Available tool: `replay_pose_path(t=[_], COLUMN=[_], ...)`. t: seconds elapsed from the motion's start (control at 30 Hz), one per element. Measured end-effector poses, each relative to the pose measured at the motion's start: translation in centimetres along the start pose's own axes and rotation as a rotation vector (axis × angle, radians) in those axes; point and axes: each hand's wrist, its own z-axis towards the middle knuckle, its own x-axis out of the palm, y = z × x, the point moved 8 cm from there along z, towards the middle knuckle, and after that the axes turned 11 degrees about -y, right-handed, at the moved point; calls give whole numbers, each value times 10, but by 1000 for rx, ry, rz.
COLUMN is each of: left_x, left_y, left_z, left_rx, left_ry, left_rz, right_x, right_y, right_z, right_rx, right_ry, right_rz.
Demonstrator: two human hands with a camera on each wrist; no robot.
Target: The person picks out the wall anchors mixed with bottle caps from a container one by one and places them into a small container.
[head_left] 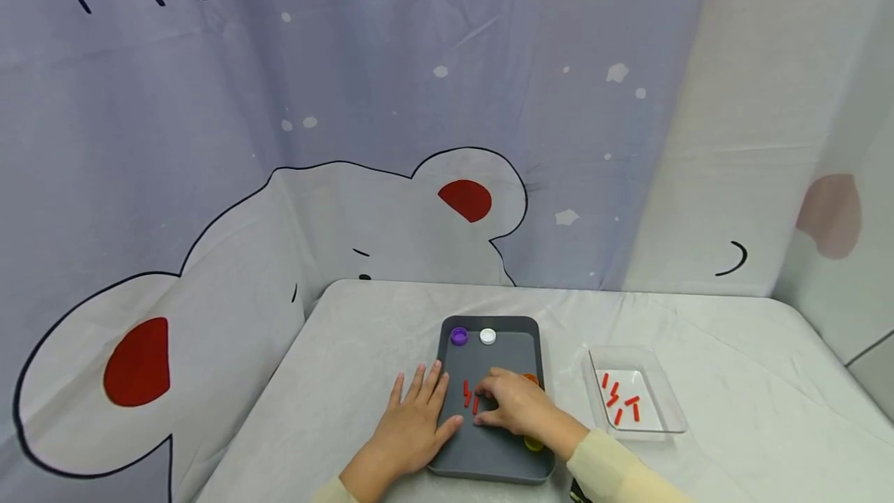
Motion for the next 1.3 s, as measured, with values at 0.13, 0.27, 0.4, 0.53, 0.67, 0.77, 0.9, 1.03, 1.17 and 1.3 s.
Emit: replay_pose_path(t=[0.13, 0.27, 0.4, 0.53, 0.67, 0.77, 0.9, 1.03, 1.17, 1.3], left_x=[0, -2, -7, -10, -13, -15, -13, -9, -4, -6], left_y=[0, -2, -4, -5, -6, -7, -8, -6, -4, -3], left_z=[0, 0, -1, -1, -2, -2, -1, 0, -1, -1], left_rx=[5, 11, 16, 8, 2, 4, 12, 12, 16, 18], left_ry=[-8, -20, -26, -12, 3, 1, -15, -16, -33, -45], left_rz=[0, -4, -24, -30, -20, -26, -56, -35, -8, -18], right_x=[1, -1, -1, -1, 0, 1, 1, -3, -12, -24], right_y=[1, 3, 4, 5, 6, 5, 5, 4, 3, 3], right_z=[2, 3, 4, 5, 5, 5, 5, 5, 5, 4], right_rx=[-11, -39, -53, -45, -33, -21, -12, -12, -9, -12], right_ry=[-19, -50, -61, -60, -55, -43, -22, -20, -47, -77], right_rz=[-9, -14, -12, -15, -32, -38, -26, -8, 22, 68])
